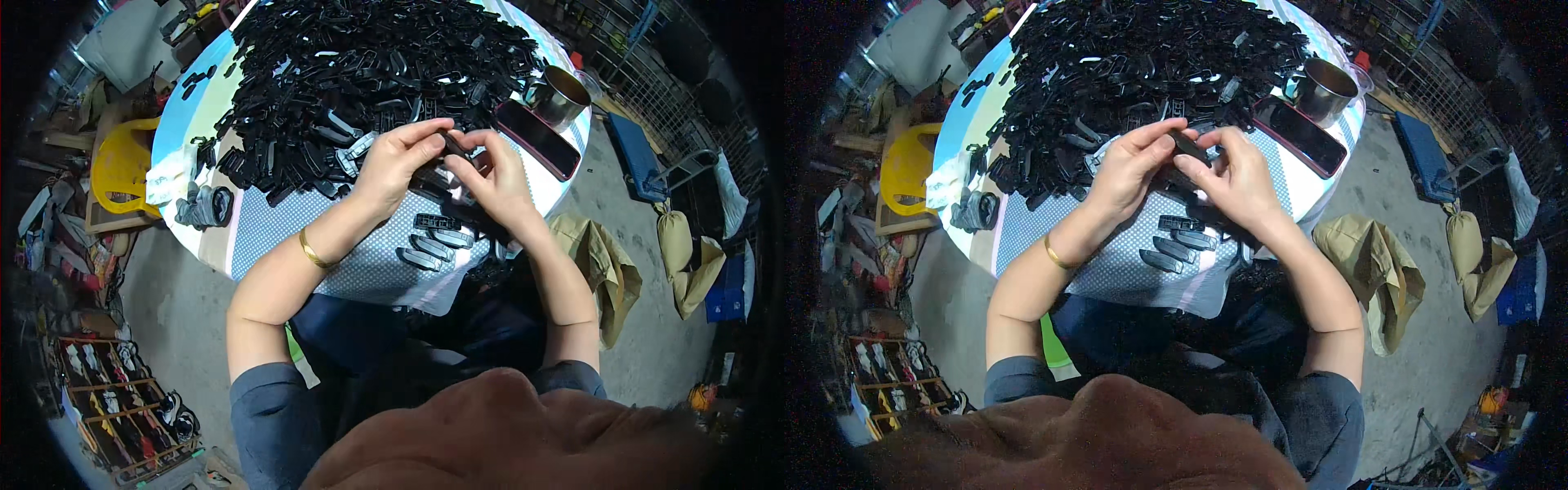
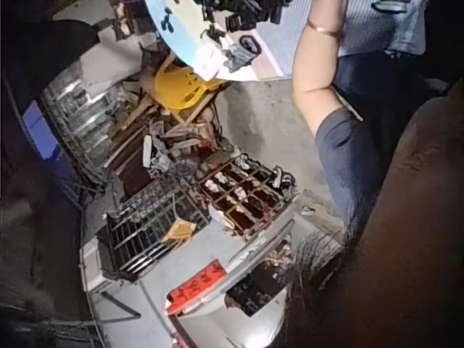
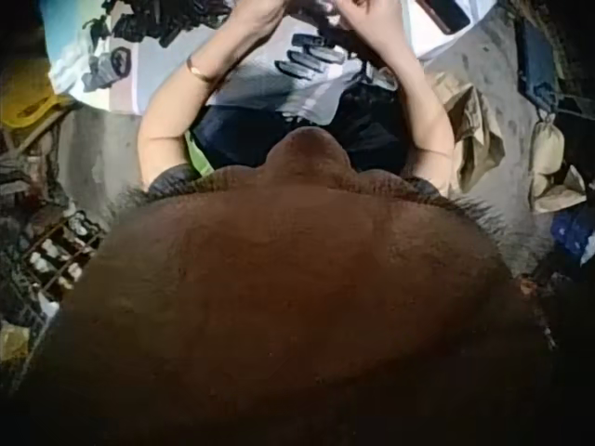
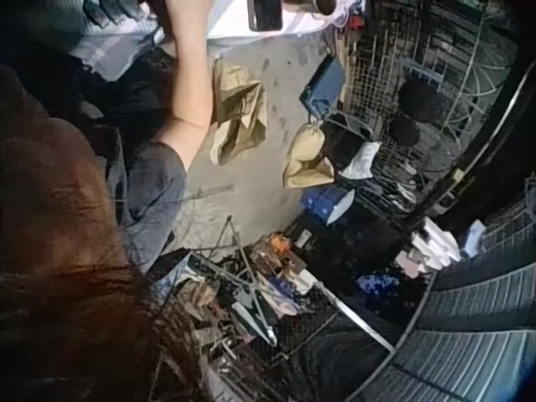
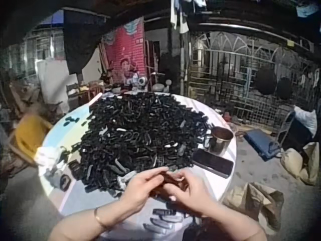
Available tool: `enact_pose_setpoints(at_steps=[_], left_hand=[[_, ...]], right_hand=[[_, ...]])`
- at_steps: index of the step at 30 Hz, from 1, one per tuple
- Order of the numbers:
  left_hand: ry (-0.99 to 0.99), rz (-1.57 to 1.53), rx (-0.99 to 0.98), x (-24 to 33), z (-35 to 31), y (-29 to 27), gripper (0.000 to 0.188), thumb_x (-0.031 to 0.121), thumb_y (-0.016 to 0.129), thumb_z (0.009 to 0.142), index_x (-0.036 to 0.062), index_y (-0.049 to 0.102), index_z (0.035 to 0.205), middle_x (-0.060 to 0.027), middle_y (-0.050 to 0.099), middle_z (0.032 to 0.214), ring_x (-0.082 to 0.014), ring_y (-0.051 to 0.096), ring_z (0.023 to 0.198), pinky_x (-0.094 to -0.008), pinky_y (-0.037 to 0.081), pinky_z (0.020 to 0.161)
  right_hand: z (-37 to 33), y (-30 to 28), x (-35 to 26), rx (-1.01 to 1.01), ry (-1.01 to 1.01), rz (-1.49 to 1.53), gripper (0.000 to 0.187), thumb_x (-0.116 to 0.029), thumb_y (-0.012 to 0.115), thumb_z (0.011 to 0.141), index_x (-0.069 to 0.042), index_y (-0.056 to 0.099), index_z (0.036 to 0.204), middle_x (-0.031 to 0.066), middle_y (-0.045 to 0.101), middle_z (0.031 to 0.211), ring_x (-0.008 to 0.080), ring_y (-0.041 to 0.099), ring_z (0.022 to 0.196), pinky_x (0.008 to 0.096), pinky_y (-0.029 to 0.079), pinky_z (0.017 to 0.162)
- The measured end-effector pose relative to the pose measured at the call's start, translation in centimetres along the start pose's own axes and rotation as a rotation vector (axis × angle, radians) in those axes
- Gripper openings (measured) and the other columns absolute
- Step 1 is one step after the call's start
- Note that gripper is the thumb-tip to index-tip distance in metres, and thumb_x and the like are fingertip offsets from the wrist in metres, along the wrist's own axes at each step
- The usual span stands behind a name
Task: The person assembles plastic components by hand, snapping pieces together and placing the assembled parts on the table, then gathers scattered pieces into a pile and attaches more components.
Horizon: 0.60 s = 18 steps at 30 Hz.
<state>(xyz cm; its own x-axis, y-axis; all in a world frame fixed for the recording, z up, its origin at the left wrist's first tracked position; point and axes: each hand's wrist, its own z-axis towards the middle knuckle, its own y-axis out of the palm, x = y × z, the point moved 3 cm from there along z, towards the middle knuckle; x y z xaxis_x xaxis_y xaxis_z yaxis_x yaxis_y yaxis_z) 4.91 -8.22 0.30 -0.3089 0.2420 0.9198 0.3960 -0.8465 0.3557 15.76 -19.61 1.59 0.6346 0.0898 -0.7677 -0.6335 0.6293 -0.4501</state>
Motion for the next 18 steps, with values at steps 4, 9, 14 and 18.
enact_pose_setpoints(at_steps=[4,9,14,18], left_hand=[[-0.045,-0.096,-0.066,0.3,0.1,0.4,0.032,0.013,0.052,0.092,-0.0013,0.053,0.121,-0.0145,0.060,0.115,-0.0207,0.059,0.103,-0.0320,0.047,0.092],[-0.027,-0.131,-0.183,0.5,0.1,0.1,0.030,0.016,0.054,0.091,-0.0022,0.055,0.115,-0.0134,0.061,0.110,-0.0203,0.059,0.101,-0.0319,0.046,0.092],[0.055,-0.041,-0.168,1.0,0.0,0.1,0.029,0.017,0.057,0.090,-0.0034,0.058,0.110,-0.0129,0.063,0.105,-0.0191,0.060,0.098,-0.0307,0.047,0.089],[0.035,0.052,-0.077,1.3,0.3,-0.3,0.027,0.016,0.055,0.091,-0.0035,0.058,0.110,-0.0118,0.064,0.101,-0.0173,0.061,0.093,-0.0293,0.049,0.086]], right_hand=[[-0.2,-0.1,-0.3,-0.286,0.162,0.164,0.023,-0.017,0.067,0.083,0.004,0.061,0.091,0.0019,0.059,0.070,0.0066,0.056,0.061,0.0217,0.044,0.052],[-0.2,0.0,-0.6,-0.165,-0.026,0.076,0.026,-0.022,0.069,0.080,0.003,0.064,0.084,0.0133,0.063,0.070,0.0178,0.060,0.055,0.0287,0.043,0.049],[-0.3,0.5,-0.8,-0.056,-0.199,0.030,0.025,-0.021,0.070,0.078,0.003,0.064,0.082,0.0161,0.062,0.069,0.0233,0.060,0.055,0.0317,0.044,0.050],[1.3,-0.3,-0.5,-0.292,-0.173,-0.049,0.025,-0.019,0.071,0.076,0.003,0.065,0.087,0.0174,0.065,0.083,0.0274,0.064,0.072,0.0344,0.049,0.062]])
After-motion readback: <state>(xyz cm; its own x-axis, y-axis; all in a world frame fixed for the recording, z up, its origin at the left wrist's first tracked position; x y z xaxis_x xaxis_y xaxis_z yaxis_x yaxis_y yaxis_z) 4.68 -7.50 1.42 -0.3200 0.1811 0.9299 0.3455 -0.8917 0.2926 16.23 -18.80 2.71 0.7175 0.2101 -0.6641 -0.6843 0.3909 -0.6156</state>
